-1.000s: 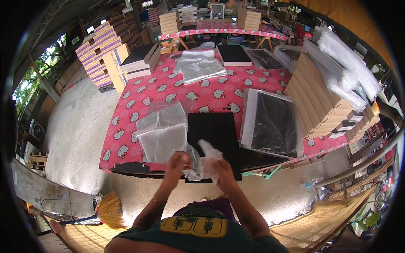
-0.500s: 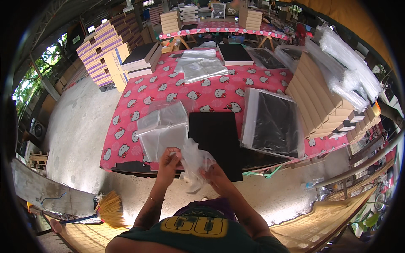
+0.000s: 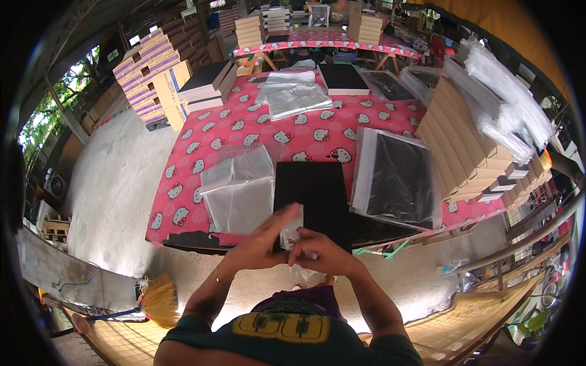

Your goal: The person places rectangular flat items into plastic bags and stacks them on a table.

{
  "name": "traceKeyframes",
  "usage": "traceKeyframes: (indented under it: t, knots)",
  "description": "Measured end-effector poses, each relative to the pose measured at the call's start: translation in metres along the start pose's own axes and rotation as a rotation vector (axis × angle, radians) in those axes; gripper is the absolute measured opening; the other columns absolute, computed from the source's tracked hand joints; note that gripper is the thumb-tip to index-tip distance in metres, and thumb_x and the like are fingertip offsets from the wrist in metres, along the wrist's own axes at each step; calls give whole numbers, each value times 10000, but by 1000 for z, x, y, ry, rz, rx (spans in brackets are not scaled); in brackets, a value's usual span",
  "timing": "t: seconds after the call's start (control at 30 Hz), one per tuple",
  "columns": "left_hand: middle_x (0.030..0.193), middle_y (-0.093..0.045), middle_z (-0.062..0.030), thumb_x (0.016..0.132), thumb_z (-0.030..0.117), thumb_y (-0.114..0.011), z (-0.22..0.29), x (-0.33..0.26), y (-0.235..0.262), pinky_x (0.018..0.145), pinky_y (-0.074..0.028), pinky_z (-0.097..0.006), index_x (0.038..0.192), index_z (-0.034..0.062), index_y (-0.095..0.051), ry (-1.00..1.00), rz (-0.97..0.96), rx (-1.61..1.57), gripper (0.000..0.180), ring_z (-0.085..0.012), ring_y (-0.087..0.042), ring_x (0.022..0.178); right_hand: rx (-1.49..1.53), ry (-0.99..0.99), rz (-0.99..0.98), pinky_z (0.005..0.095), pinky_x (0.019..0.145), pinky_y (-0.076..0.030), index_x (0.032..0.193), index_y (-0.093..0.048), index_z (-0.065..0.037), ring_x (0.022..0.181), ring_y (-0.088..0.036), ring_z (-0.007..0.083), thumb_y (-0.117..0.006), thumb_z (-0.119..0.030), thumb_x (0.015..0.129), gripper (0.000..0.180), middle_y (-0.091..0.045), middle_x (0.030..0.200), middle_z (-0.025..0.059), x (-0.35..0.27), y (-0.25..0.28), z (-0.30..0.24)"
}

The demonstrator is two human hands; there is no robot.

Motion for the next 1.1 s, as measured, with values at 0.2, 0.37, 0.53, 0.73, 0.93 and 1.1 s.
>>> traceKeyframes:
  t: [0.2,0.37,0.53,0.73,0.93,1.1]
  knots:
    - [810,-550,-127,787,-71,-540,-21,-3,3,660,-490,-347,1168,45,-579,67,-251,-106,400,-249,-588,709,-982,-445,368,389,824,-500,1163,-596,-158,1005,-570,279,-748,-145,685,502,-456,1182,100,-30,24,20]
    - [951,-497,-178,831,73,-597,-49,-24,-15,632,-501,-367,993,46,-666,227,-2,575,178,-319,-576,730,-1116,-506,465,437,854,-482,1355,-449,-194,1090,-538,321,-780,-261,675,760,-410,1292,135,-54,31,26]
    - [1093,-514,-190,834,232,-655,-58,-28,9,712,-496,-343,970,31,-674,87,45,667,243,-308,-593,819,-968,-686,493,452,857,-475,1080,-668,-146,1037,-580,310,-737,-452,716,480,-536,1146,103,-74,51,37]
    - [841,-577,-87,820,252,-714,-51,-30,33,695,-445,-315,774,-9,-608,470,-194,-794,285,-164,-570,819,-469,-352,351,379,815,-488,839,-713,-42,975,-587,265,-681,-448,775,412,-549,1066,100,-90,57,64]
    - [872,-625,-48,895,181,-630,-59,-43,7,689,-464,-308,1010,5,-593,165,-528,-130,214,-161,-570,765,930,-223,624,356,697,-518,1053,-629,-6,766,-624,218,-631,-346,841,401,-630,876,74,-91,40,55]
    - [976,-640,-99,952,175,-526,-54,-36,21,730,-513,-315,1062,-9,-587,454,-46,-1121,223,-170,-602,799,76,-435,9,350,707,-517,1139,-613,-59,744,-627,181,-637,-314,880,364,-654,886,78,-80,33,64]
Point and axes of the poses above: each hand's wrist, its own x-axis towards the middle knuckle, its own y-axis out of the back of the hand, z = x × y, the point moved 2 cm from there along x, towards the middle knuckle
